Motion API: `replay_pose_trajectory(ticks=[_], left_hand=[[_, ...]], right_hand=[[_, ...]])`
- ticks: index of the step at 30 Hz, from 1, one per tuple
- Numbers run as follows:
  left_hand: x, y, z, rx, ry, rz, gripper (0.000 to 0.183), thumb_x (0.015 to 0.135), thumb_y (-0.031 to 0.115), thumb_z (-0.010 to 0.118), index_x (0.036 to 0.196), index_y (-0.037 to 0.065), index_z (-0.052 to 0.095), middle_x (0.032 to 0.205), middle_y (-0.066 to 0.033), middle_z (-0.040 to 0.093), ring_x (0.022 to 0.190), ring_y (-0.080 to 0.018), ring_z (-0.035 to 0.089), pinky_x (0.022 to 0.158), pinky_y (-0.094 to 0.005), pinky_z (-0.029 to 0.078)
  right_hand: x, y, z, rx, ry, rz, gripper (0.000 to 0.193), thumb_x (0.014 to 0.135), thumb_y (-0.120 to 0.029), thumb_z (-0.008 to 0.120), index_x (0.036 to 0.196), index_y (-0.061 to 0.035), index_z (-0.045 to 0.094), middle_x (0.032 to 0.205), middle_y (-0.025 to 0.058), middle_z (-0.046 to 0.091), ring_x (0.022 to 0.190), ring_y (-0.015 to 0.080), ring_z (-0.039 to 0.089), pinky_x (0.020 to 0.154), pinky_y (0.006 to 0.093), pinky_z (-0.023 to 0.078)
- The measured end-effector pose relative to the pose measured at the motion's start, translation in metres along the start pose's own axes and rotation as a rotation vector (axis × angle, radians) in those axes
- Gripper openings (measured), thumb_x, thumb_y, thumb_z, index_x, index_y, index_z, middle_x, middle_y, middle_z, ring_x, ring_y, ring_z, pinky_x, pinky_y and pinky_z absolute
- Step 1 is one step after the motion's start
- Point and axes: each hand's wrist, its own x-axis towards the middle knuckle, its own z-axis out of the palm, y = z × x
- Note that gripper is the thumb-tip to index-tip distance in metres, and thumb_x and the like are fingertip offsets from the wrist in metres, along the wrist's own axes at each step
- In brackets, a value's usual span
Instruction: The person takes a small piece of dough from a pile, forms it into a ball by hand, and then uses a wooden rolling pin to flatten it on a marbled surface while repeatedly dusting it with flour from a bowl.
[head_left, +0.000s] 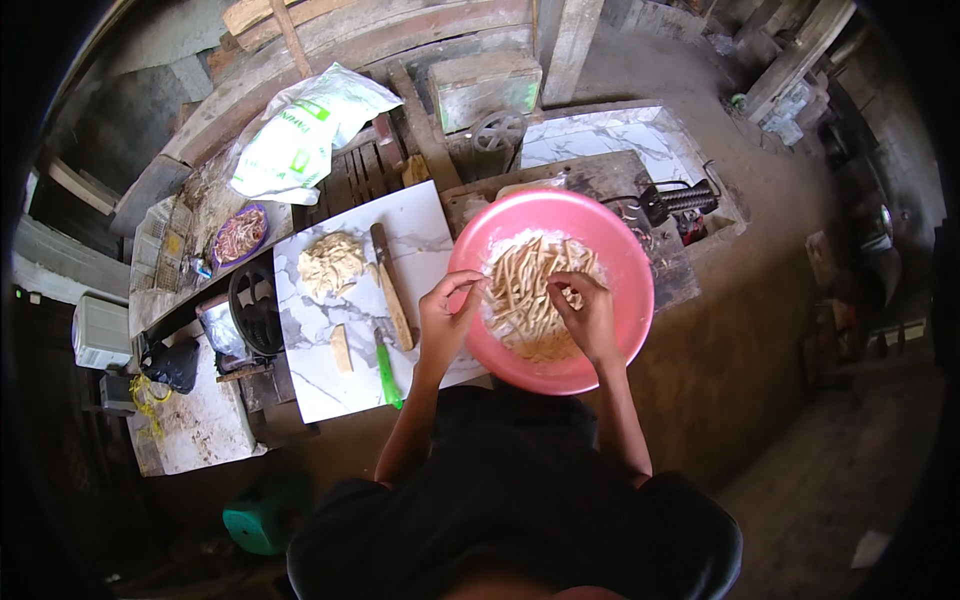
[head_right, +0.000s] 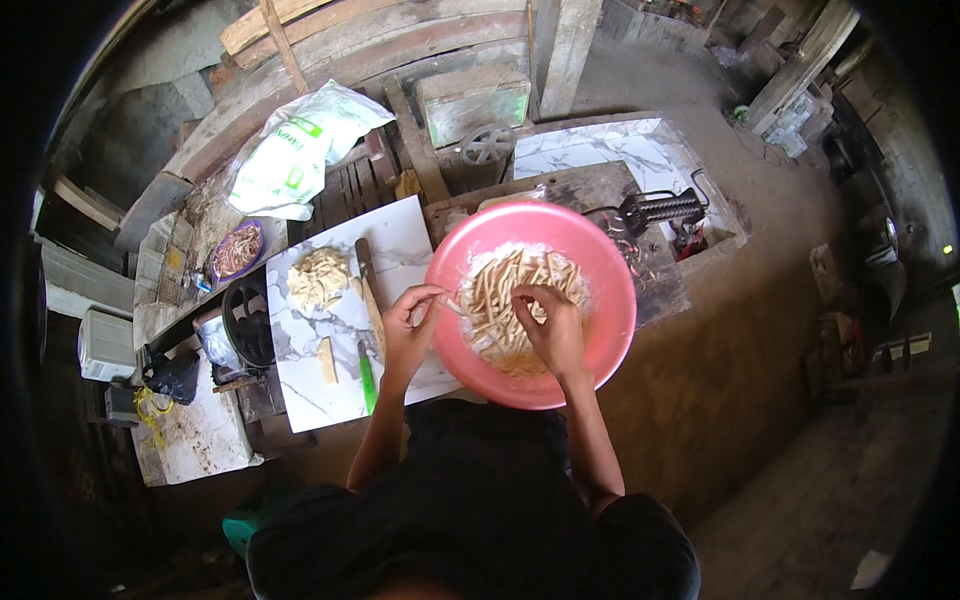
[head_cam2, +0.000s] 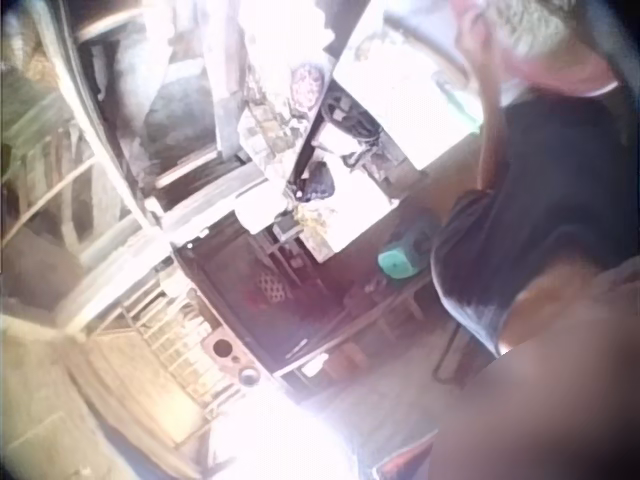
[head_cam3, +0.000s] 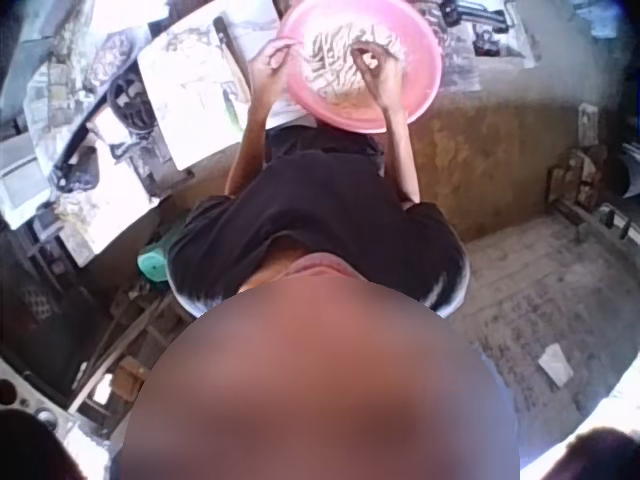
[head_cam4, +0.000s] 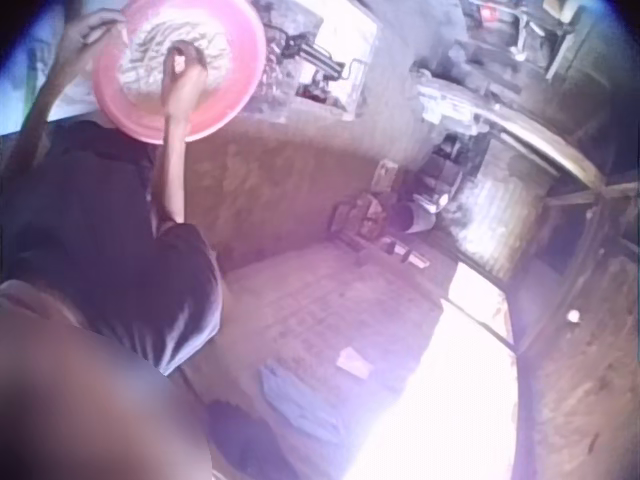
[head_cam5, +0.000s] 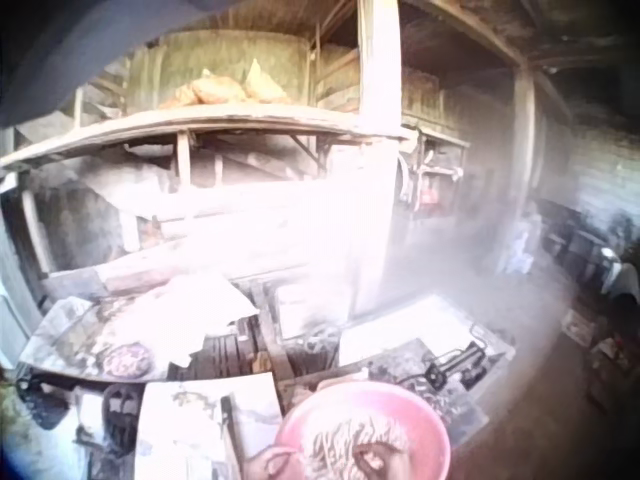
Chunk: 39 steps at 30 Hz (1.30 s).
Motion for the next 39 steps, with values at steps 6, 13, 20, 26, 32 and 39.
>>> replay_pose_trajectory(ticks=[6,13,20,26,32,39], left_hand=[[-0.001,0.01,0.028,-0.001,-0.014,-0.014,0.013,0.079,0.004,0.057,0.09,-0.003,0.058,0.082,-0.0065,0.061,0.078,-0.0102,0.056,0.071,-0.0209,0.043],[-0.015,-0.001,0.025,0.034,-0.083,-0.165,0.012,0.079,0.001,0.055,0.09,-0.003,0.057,0.084,-0.0079,0.061,0.078,-0.0109,0.056,0.069,-0.0216,0.045],[-0.005,-0.037,0.031,0.1,-0.142,-0.073,0.011,0.077,0.001,0.057,0.087,-0.003,0.057,0.082,-0.0093,0.061,0.077,-0.0124,0.059,0.068,-0.023,0.046],[0.019,-0.024,0.037,0.286,-0.036,0.101,0.011,0.075,0.0,0.057,0.086,0.0,0.058,0.081,-0.0109,0.061,0.075,-0.0183,0.06,0.068,-0.0263,0.046],[-0.029,-0.038,0.027,0.314,-0.041,0.001,0.012,0.074,0.001,0.056,0.086,0.001,0.058,0.083,-0.0109,0.061,0.078,-0.0219,0.06,0.071,-0.0288,0.046],[-0.059,-0.032,-0.001,0.407,0.18,-0.113,0.011,0.074,0.001,0.055,0.085,0.001,0.058,0.084,-0.0122,0.061,0.079,-0.0257,0.059,0.072,-0.0307,0.044]], right_hand=[[0.002,0.035,-0.009,-0.315,0.039,-0.111,0.008,0.072,-0.006,0.059,0.08,-0.0049,0.059,0.08,0.01,0.06,0.077,0.0265,0.056,0.068,0.0351,0.045],[-0.065,0.058,0.013,-0.183,-0.195,0.048,0.011,0.072,-0.008,0.058,0.082,-0.0033,0.059,0.08,0.0104,0.059,0.078,0.0264,0.056,0.07,0.0351,0.044],[-0.069,0.054,0.021,-0.092,-0.146,0.099,0.011,0.074,-0.007,0.057,0.084,-0.0019,0.059,0.079,0.0121,0.059,0.076,0.0286,0.056,0.068,0.0358,0.044],[-0.044,0.04,0.013,-0.061,-0.084,0.057,0.01,0.074,-0.005,0.056,0.084,-0.0016,0.059,0.078,0.0129,0.059,0.074,0.0289,0.056,0.066,0.0362,0.044],[-0.042,0.051,0.015,-0.056,-0.103,0.051,0.011,0.074,-0.005,0.057,0.084,-0.0024,0.059,0.078,0.0124,0.059,0.072,0.0277,0.057,0.063,0.0348,0.045],[-0.033,0.052,0.041,0.021,-0.372,-0.012,0.01,0.074,-0.006,0.057,0.084,-0.0032,0.059,0.078,0.0122,0.059,0.069,0.0246,0.057,0.061,0.0327,0.046]])
